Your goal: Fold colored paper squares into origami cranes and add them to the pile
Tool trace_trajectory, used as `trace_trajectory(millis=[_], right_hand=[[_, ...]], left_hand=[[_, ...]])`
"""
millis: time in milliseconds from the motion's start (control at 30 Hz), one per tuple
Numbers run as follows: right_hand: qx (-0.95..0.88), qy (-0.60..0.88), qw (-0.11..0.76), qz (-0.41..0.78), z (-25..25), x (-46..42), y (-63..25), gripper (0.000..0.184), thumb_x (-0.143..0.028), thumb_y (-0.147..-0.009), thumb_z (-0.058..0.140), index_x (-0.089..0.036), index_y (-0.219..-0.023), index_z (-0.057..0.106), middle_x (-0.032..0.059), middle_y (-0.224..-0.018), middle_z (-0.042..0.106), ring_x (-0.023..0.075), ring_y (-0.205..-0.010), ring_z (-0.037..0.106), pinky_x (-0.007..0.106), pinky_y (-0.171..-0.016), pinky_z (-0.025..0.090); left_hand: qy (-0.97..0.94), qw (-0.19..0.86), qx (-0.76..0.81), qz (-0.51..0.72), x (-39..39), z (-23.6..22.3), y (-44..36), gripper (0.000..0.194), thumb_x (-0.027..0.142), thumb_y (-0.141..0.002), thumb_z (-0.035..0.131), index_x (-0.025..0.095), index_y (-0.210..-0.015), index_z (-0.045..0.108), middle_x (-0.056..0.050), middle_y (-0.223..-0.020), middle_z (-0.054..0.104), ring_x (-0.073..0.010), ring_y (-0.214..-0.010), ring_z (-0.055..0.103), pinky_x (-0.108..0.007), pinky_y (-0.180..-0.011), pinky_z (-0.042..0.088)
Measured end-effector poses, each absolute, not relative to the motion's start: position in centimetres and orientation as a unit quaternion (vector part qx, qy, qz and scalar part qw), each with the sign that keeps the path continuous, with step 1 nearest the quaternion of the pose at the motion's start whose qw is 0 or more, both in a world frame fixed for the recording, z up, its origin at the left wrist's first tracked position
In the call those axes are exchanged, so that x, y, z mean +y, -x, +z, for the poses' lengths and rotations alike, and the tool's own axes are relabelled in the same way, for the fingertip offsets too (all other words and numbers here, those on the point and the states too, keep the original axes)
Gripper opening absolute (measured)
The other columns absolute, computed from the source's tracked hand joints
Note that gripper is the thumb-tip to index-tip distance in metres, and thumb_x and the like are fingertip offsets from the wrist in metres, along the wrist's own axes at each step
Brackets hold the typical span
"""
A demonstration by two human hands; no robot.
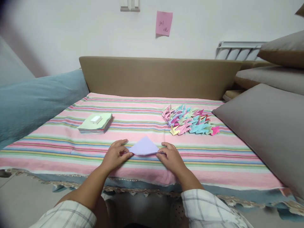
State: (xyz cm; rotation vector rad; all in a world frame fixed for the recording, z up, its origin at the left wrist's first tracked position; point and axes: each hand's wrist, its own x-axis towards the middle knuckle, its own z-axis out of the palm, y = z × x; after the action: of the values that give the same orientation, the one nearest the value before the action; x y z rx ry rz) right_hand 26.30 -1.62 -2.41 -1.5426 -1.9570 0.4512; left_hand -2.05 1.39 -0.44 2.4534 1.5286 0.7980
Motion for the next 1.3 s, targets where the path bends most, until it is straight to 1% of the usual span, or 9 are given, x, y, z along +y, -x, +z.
trace_trajectory(millis=[233, 433, 733, 833, 933, 967, 1033, 1200, 1300], right_hand=[[-0.708, 0.628, 0.297, 0.129, -2.6, -1.4, -25.9, 0.030, -0.042, -0.082, 0.049, -0.020, -0.075, 0.068, 0.0106, -0.118, 0.055, 0.0255, -0.111, 0.048, 0.042, -0.094, 0.037], [-0.690, 0.653, 0.294, 0.103, -3.0, -1.2, -25.5, 0.030, -0.041, -0.082, 0.049, -0.019, -0.066, 0.061, 0.0091, -0.116, 0.056, 0.0249, -0.109, 0.047, 0.041, -0.092, 0.036], [-0.683, 0.671, 0.279, 0.073, -3.0, -0.9, -25.1, 0.030, -0.041, -0.080, 0.051, -0.020, -0.059, 0.053, 0.0073, -0.104, 0.059, 0.0239, -0.098, 0.050, 0.037, -0.086, 0.038], [-0.683, 0.674, 0.273, 0.071, -3.1, -0.9, -25.1, 0.030, -0.041, -0.080, 0.053, -0.020, -0.059, 0.052, 0.0065, -0.101, 0.059, 0.0235, -0.097, 0.050, 0.036, -0.085, 0.037], [-0.684, 0.676, 0.267, 0.069, -3.1, -0.8, -25.1, 0.030, -0.041, -0.079, 0.053, -0.020, -0.059, 0.051, 0.0063, -0.100, 0.058, 0.0232, -0.096, 0.050, 0.036, -0.084, 0.037], [-0.684, 0.677, 0.265, 0.069, -3.1, -0.8, -25.1, 0.030, -0.041, -0.079, 0.053, -0.020, -0.059, 0.051, 0.0062, -0.099, 0.058, 0.0232, -0.096, 0.050, 0.036, -0.084, 0.037], [-0.684, 0.678, 0.261, 0.067, -3.1, -0.8, -25.0, 0.029, -0.041, -0.079, 0.054, -0.020, -0.059, 0.051, 0.0061, -0.098, 0.058, 0.0232, -0.095, 0.050, 0.036, -0.083, 0.036], [-0.687, 0.676, 0.257, 0.065, -2.9, -0.8, -25.0, 0.028, -0.041, -0.080, 0.054, -0.020, -0.061, 0.051, 0.0056, -0.097, 0.058, 0.0226, -0.093, 0.050, 0.034, -0.082, 0.036], [-0.687, 0.677, 0.257, 0.063, -2.9, -0.9, -25.0, 0.028, -0.040, -0.080, 0.054, -0.020, -0.062, 0.052, 0.0059, -0.098, 0.058, 0.0227, -0.094, 0.050, 0.034, -0.082, 0.036]], left_hand=[[-0.781, 0.051, 0.557, 0.278, 1.9, -0.9, 1.4, 0.032, 0.046, -0.077, 0.058, 0.020, -0.059, 0.061, -0.009, -0.115, 0.061, -0.0251, -0.112, 0.050, -0.041, -0.094, 0.041], [-0.765, 0.031, 0.581, 0.278, 1.9, -1.0, 0.9, 0.033, 0.046, -0.077, 0.057, 0.020, -0.057, 0.058, -0.009, -0.110, 0.063, -0.0254, -0.109, 0.051, -0.041, -0.092, 0.042], [-0.767, 0.024, 0.581, 0.270, 1.8, -1.0, 0.8, 0.028, 0.041, -0.075, 0.061, 0.020, -0.057, 0.054, -0.007, -0.105, 0.064, -0.0255, -0.109, 0.052, -0.040, -0.088, 0.043], [-0.764, 0.013, 0.580, 0.283, 1.5, -0.9, 0.5, 0.016, 0.036, -0.074, 0.063, 0.021, -0.070, 0.058, -0.007, -0.110, 0.063, -0.0257, -0.109, 0.052, -0.041, -0.091, 0.041], [-0.783, -0.034, 0.547, 0.293, 0.6, -0.9, -0.6, 0.014, 0.029, -0.079, 0.057, 0.023, -0.091, 0.062, -0.005, -0.124, 0.056, -0.0273, -0.118, 0.045, -0.049, -0.104, 0.027], [-0.805, -0.047, 0.518, 0.286, 0.2, -0.9, -1.1, 0.019, 0.027, -0.083, 0.052, 0.024, -0.098, 0.062, -0.005, -0.127, 0.055, -0.0272, -0.122, 0.042, -0.052, -0.107, 0.020], [-0.858, -0.052, 0.443, 0.255, -0.6, -1.2, -2.3, 0.027, 0.031, -0.086, 0.048, 0.025, -0.109, 0.059, -0.004, -0.130, 0.053, -0.0266, -0.128, 0.037, -0.052, -0.110, 0.014], [-0.899, -0.036, 0.401, 0.173, -1.9, -2.7, -4.5, 0.065, 0.056, -0.079, 0.051, 0.022, -0.133, 0.041, -0.009, -0.142, 0.038, -0.0311, -0.134, 0.026, -0.051, -0.110, 0.017], [-0.896, -0.043, 0.415, 0.153, -1.8, -3.5, -4.6, 0.074, 0.063, -0.076, 0.049, 0.022, -0.136, 0.036, -0.010, -0.144, 0.036, -0.0323, -0.134, 0.025, -0.053, -0.109, 0.017]])
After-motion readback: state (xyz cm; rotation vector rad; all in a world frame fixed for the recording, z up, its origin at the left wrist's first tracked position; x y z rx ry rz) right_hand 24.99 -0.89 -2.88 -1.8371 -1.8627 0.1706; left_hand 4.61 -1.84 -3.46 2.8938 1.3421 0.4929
